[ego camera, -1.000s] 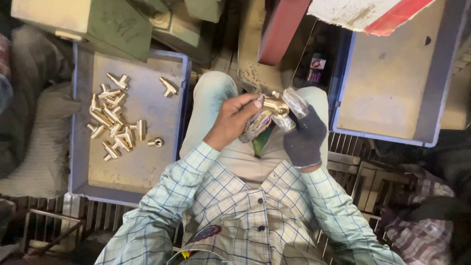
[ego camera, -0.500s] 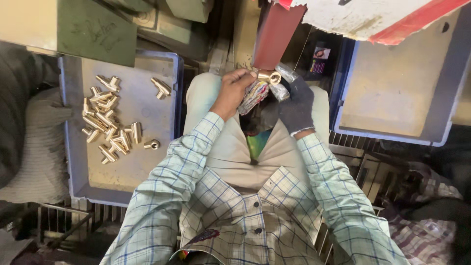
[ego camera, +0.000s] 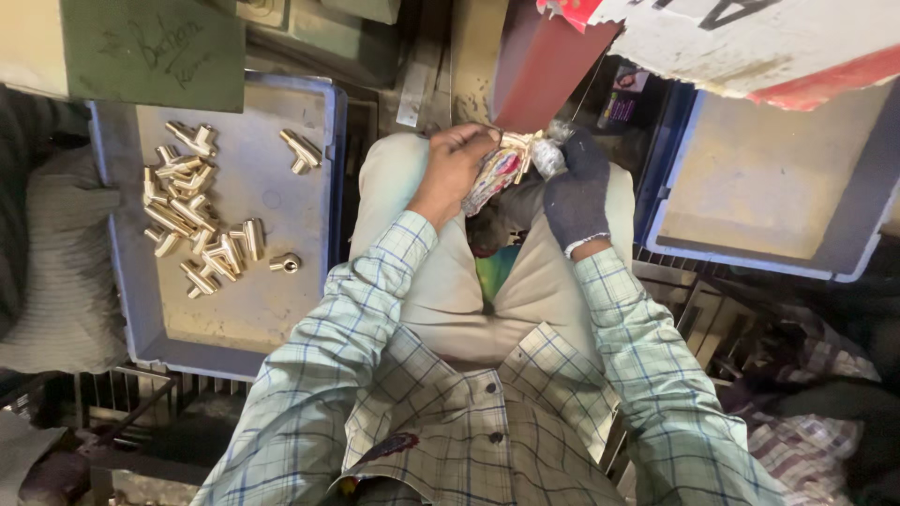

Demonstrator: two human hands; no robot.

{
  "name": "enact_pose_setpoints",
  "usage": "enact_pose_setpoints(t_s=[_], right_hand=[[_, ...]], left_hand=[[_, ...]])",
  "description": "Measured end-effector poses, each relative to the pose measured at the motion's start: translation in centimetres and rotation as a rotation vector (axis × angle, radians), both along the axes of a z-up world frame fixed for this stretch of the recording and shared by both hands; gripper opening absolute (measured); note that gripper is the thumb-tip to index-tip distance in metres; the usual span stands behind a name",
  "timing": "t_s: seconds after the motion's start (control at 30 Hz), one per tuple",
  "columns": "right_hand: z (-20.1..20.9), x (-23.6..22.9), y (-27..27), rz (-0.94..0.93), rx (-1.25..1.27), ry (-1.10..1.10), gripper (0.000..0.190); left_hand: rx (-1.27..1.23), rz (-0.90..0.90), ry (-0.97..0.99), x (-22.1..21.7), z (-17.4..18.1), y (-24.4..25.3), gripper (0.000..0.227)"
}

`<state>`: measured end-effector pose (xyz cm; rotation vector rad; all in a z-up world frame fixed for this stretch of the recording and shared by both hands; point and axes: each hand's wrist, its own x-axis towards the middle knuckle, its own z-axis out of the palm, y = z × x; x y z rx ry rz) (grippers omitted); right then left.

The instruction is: The person sits on the floor and repeatedly picks up small brass-colored metal parts from a blue tray. They press each part against a moving belt sander to smooth or polish its surface, then place the finished part into a second tray. The process is repeated for multiple parts throughout the clip.

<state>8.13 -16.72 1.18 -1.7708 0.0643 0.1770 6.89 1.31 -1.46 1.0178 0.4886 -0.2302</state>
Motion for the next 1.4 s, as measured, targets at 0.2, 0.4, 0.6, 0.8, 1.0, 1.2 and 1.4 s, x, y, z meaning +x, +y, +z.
enact_pose_setpoints(t_s=[0.2, 0.4, 0.6, 0.8, 1.0, 1.2, 1.4], right_hand=[[0.9, 0.7, 0.4, 0.037, -0.281, -0.156, 0.018], [-1.6, 1.3, 0.2, -0.119, 0.17, 0.368, 0.035], [0.0, 3.9, -0.4, -0.194, 0.655, 0.958, 0.016], [10.4, -1.1, 0.0, 0.031, 0.444, 0.655, 0.029], [18.4, -8.7, -1.2, 0.3, -0.476, -0.778, 0.037], [14.5, -9.0, -1.2, 0.185, -0.345, -0.63, 0.04], [8.2, -4.4, -1.2, 0.218, -0.404, -0.613, 0.047]], left_hand=[[-0.221, 0.059, 0.097, 0.0, -0.4, -0.2, 0.012], [-0.24, 0.105, 0.1, -0.1, -1.9, -0.5, 0.013], [-0.177, 0.106, -0.011, -0.1, -0.7, -0.6, 0.014], [0.433, -0.133, -0.472, -3.4, 6.2, 1.3, 0.023], [0.506, -0.184, -0.619, -8.9, 15.1, 2.5, 0.034], [0.347, -0.207, -0.516, -7.5, 12.3, 1.5, 0.028], [0.116, -0.2, -0.265, -2.8, 4.9, 1.3, 0.022]])
